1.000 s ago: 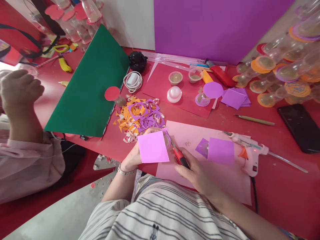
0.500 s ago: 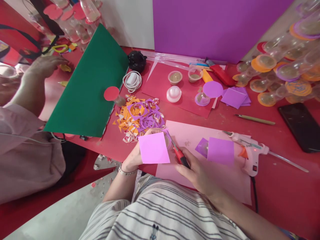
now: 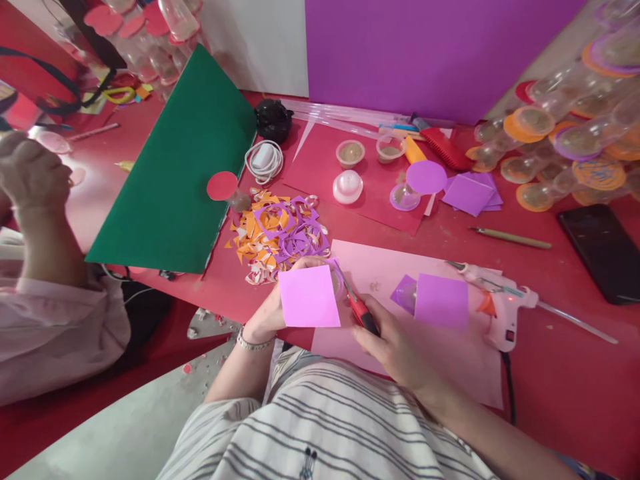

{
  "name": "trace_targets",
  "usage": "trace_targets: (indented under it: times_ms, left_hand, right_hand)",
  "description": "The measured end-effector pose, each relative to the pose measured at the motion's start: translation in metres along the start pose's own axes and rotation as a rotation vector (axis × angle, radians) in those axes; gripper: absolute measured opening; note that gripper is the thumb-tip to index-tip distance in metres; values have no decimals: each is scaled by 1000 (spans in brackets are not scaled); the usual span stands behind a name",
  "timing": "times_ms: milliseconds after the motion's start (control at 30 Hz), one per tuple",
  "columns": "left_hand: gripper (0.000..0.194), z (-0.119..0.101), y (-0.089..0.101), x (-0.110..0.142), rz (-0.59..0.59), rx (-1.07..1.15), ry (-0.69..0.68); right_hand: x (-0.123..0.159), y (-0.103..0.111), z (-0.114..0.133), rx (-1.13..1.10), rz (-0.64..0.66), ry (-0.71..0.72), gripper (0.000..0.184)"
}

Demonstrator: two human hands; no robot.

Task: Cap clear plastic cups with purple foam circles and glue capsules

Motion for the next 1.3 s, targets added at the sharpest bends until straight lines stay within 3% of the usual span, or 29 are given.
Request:
trace_targets:
  times_ms: [100,233,333,567,767,967,1200,1300]
  left_hand:
    - [55,-7,-5,-3,-41,-20,-47]
    - [64,-11,7,-3,-233,-3,-156]
    - [59,-5,11,-4,-283,53,-124]
    - [34,-4,6,-10,-285,192,7]
    - [36,-4,8,-11,-317,208,-18]
    - [44,9,8,-10,-269,269,30]
    - [45,7,10,-8,-321,321,43]
    - [46,5,11,-8,-276,205,45]
  right_hand:
    - [-1,1,0,-3,-11,9,25]
    - [0,2,-1,24,-14,-3,31]
    - [0,4,4,52,-26,11,29]
    - [1,6,12,97,-23,23,29]
    - [-1,8,12,123,-31,46,25]
    - [-1,8,8,119,-42,48,22]
    - [-2,6,6,96,-32,59,17]
    - [-2,6,4,88,-28,58,15]
Point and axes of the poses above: each hand's wrist, its own x-axis away from the middle knuckle, its own y-axis out of the back of the hand, z = x × y, the point moved 10 cm from there along -x, towards the middle knuckle
